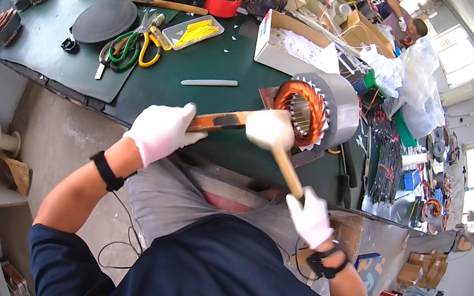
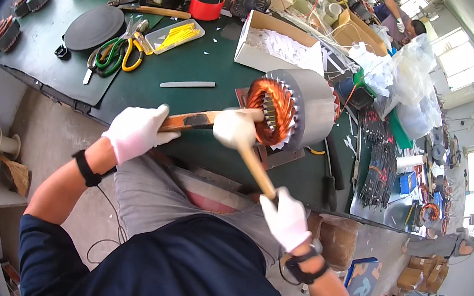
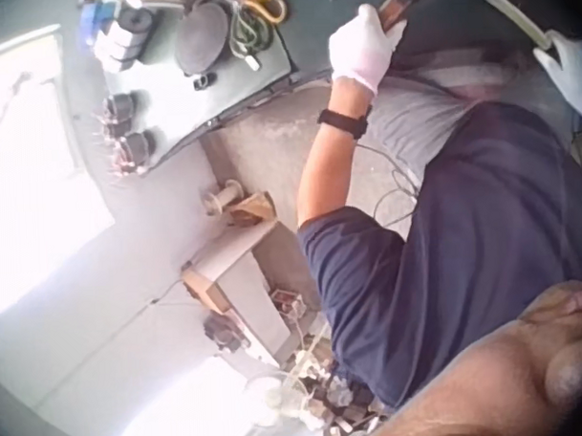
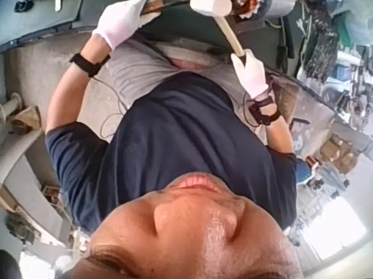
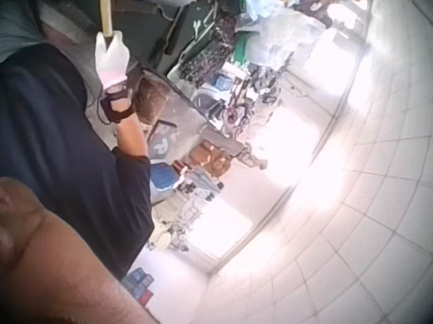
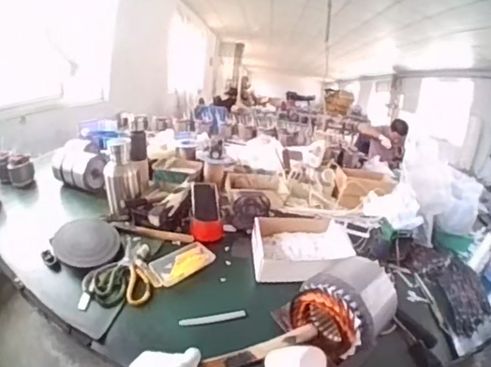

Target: Assembling the internal copper winding components of an electric motor stator using various hand tools.

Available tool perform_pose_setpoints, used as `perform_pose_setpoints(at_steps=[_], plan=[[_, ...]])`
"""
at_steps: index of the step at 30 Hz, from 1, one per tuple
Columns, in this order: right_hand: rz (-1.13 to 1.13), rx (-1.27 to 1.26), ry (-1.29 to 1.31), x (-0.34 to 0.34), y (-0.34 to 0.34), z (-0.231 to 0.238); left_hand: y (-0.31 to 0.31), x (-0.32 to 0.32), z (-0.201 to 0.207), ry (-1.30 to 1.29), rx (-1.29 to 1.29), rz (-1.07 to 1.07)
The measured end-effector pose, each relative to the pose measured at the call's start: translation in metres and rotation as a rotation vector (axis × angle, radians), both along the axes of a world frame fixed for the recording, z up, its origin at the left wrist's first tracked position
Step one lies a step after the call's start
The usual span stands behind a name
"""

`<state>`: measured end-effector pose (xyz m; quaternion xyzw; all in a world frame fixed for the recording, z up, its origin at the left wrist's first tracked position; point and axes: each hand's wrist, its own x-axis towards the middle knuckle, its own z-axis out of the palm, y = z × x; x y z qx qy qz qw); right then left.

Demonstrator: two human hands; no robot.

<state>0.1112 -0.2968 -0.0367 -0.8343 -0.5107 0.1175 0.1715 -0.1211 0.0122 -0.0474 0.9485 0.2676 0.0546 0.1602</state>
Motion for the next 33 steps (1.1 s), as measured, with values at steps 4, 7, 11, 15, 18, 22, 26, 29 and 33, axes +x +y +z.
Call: perform_pose_setpoints(at_steps=[4,7,11,15,18,22,26,29,33], plan=[[-0.102,0.137,0.194,-0.026,-0.059,-0.014,-0.014,-0.041,0.005,-0.029,0.024,0.26],[-0.322,0.209,0.457,-0.022,-0.071,-0.03,-0.032,-0.043,0.002,-0.408,-0.106,0.322],[-0.165,0.405,0.931,-0.012,-0.043,-0.033,-0.103,0.024,0.013,-0.706,-1.03,0.101],[-0.166,0.391,1.265,-0.022,-0.035,-0.002,-0.176,0.099,0.006,-0.787,-1.577,-0.281],[-0.394,0.629,1.287,-0.019,-0.062,-0.002,-0.161,0.139,0.01,-0.668,-0.632,-0.621],[-0.527,0.805,1.3,0.005,-0.099,-0.008,-0.153,0.162,-0.019,-0.401,0.009,-0.471],[-0.554,0.95,1.361,0.018,-0.107,-0.014,-0.146,0.189,-0.024,-0.36,0.133,-0.388],[-0.559,0.951,1.354,0.031,-0.115,-0.019,-0.135,0.187,-0.023,-0.318,0.212,-0.457],[-0.646,0.744,1.208,0.05,-0.142,-0.023,-0.074,0.164,-0.011,-0.003,0.164,-0.626]])
